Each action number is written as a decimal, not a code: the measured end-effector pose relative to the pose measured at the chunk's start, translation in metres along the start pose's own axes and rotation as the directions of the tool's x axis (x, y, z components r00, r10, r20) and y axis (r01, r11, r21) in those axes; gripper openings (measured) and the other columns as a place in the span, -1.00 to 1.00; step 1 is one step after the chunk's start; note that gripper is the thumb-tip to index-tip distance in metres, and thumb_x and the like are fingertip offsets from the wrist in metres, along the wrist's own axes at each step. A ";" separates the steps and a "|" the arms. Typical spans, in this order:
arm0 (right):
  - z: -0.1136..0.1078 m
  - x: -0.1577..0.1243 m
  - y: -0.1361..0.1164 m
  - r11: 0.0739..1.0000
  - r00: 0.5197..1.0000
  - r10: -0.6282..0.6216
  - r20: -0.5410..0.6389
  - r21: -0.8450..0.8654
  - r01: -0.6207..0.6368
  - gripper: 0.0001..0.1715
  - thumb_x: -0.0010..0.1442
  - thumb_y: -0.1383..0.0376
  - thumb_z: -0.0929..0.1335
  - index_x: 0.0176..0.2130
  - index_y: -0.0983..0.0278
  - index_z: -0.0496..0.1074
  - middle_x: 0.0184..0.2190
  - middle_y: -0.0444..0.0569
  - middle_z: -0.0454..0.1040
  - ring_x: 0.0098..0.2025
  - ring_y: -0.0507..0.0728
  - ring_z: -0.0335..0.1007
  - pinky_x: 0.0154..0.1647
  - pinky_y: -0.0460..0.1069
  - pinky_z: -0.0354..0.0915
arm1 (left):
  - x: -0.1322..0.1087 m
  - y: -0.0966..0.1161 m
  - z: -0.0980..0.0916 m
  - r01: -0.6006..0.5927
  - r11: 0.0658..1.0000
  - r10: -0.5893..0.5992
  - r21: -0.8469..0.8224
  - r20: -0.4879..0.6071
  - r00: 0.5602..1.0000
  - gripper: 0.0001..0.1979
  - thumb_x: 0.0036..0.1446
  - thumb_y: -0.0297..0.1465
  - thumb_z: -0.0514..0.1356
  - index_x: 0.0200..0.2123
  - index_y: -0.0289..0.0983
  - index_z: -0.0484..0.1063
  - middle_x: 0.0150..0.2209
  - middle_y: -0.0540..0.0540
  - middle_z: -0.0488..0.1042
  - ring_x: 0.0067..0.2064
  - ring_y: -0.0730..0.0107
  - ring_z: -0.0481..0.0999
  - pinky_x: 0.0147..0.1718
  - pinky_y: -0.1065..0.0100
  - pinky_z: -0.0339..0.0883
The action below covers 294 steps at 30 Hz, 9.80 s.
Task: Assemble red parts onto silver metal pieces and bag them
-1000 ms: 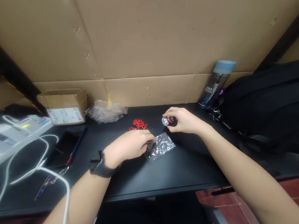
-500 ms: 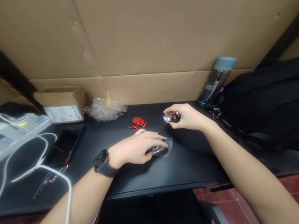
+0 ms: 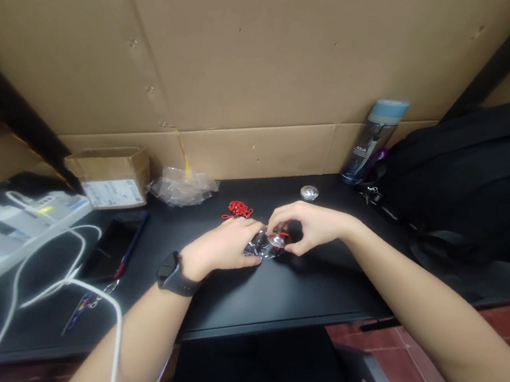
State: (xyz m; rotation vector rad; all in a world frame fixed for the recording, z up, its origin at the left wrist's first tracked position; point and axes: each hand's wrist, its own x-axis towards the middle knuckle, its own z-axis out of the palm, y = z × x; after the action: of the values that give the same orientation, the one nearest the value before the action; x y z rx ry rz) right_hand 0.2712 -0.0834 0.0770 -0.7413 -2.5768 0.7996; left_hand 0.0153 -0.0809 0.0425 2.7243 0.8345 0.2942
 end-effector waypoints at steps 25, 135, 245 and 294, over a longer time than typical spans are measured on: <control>0.001 -0.001 0.013 0.989 0.990 0.109 0.084 0.094 -0.117 -0.49 -0.01 0.41 0.48 -0.01 0.23 0.55 -0.10 -0.05 0.60 -0.16 0.10 0.59 -0.05 -0.04 0.48 | 0.006 -0.005 0.014 0.003 0.981 -0.001 0.195 -0.008 1.000 -0.75 0.39 -0.39 0.05 0.03 -0.22 0.44 0.09 -0.22 0.37 0.06 0.10 0.44 0.00 0.15 0.34; 0.002 0.007 0.005 0.935 0.786 0.352 -0.508 0.143 -0.326 -0.76 0.19 0.20 0.43 -0.21 0.27 0.66 -0.34 0.01 0.67 -0.38 0.16 0.55 -0.28 0.05 0.46 | 0.030 -0.011 0.012 -0.100 0.614 -0.408 -0.783 -0.423 0.809 -0.75 0.07 -0.33 0.41 -0.20 -0.33 0.56 -0.24 -0.16 0.64 -0.24 0.30 0.64 -0.22 0.32 0.49; -0.010 0.059 0.082 0.953 0.869 0.257 -0.423 -0.036 -0.300 -0.48 0.03 0.19 0.52 -0.03 0.25 0.44 -0.17 -0.01 0.61 -0.17 0.13 0.53 -0.06 0.04 0.37 | -0.006 -0.088 -0.026 0.198 0.975 -0.220 -0.100 -0.544 0.810 -0.76 0.19 -0.42 0.16 -0.20 -0.22 0.64 -0.17 -0.10 0.65 -0.15 0.25 0.61 -0.08 0.29 0.45; -0.060 -0.053 0.137 0.885 0.817 0.355 -0.455 -0.119 -0.451 -0.56 0.07 0.14 0.51 -0.03 0.18 0.57 -0.11 -0.03 0.65 -0.05 0.24 0.56 0.04 0.16 0.41 | 0.010 -0.071 -0.003 0.136 0.984 -0.174 -0.117 -0.445 0.879 -0.81 0.18 -0.41 0.24 -0.14 -0.19 0.61 -0.14 -0.07 0.61 -0.13 0.29 0.57 -0.06 0.27 0.41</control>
State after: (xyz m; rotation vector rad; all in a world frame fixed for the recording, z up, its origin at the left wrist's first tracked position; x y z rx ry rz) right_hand 0.3930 0.0083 0.0331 -1.4023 -2.1521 0.3926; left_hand -0.0144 -0.0183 0.0236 2.5215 1.1231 0.9351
